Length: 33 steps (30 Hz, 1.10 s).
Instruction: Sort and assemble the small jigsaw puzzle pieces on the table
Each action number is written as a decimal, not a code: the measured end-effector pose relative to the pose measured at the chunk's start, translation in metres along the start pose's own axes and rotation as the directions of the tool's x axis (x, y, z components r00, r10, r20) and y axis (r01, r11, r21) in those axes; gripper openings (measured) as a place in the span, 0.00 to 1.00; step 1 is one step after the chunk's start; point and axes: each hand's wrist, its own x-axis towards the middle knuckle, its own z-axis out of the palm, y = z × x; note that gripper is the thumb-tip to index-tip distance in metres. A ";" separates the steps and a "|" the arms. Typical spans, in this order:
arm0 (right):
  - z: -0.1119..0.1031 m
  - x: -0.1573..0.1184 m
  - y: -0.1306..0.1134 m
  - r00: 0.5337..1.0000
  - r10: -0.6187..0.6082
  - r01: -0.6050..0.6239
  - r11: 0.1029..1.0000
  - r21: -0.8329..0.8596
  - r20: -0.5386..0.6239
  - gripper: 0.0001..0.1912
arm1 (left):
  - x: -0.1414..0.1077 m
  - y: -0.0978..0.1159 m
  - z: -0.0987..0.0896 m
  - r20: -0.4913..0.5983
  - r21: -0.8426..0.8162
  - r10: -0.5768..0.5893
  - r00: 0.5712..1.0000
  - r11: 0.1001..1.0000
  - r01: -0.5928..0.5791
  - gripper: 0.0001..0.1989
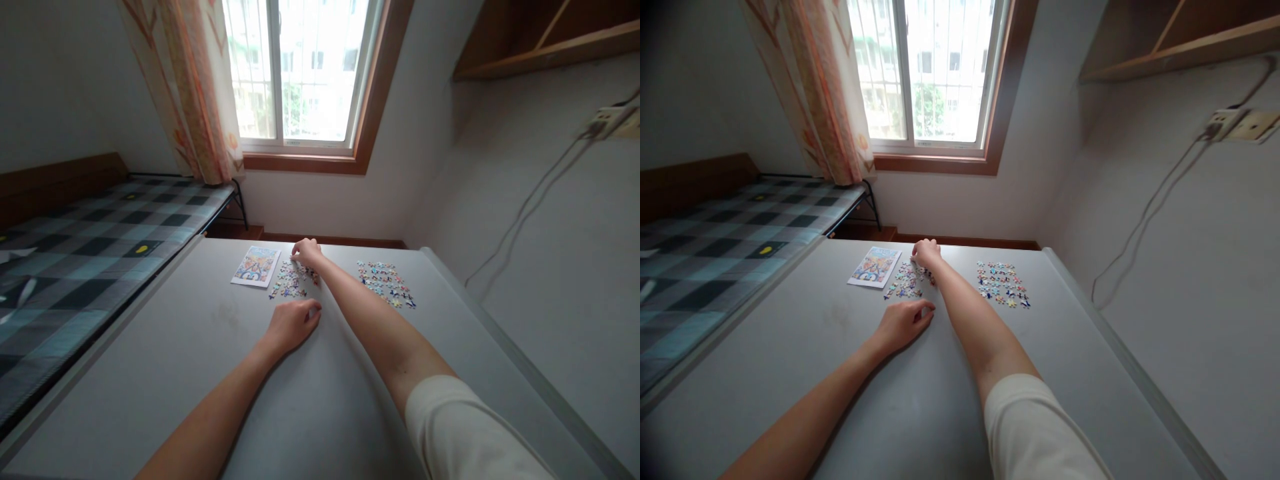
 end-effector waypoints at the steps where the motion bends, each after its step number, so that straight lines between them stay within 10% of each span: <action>1: 0.000 0.001 0.000 1.000 0.011 -0.011 1.000 0.006 0.009 0.10 | 0.000 0.000 0.000 -0.002 0.001 0.002 1.000 1.000 -0.002 0.12; 10: -0.012 -0.005 -0.005 0.997 -0.023 0.044 0.956 0.290 -0.077 0.04 | 0.001 0.001 0.000 -0.005 -0.003 -0.014 1.000 1.000 0.014 0.12; 24: -0.009 -0.095 0.061 0.964 0.210 0.055 0.435 0.899 -0.161 0.09 | 0.002 -0.002 -0.001 -0.003 0.003 -0.017 1.000 1.000 0.017 0.13; 33: 0.008 -0.144 0.053 0.937 0.205 0.155 0.478 0.864 -0.281 0.10 | 0.001 -0.003 -0.001 -0.042 -0.061 -0.063 0.997 0.996 0.061 0.15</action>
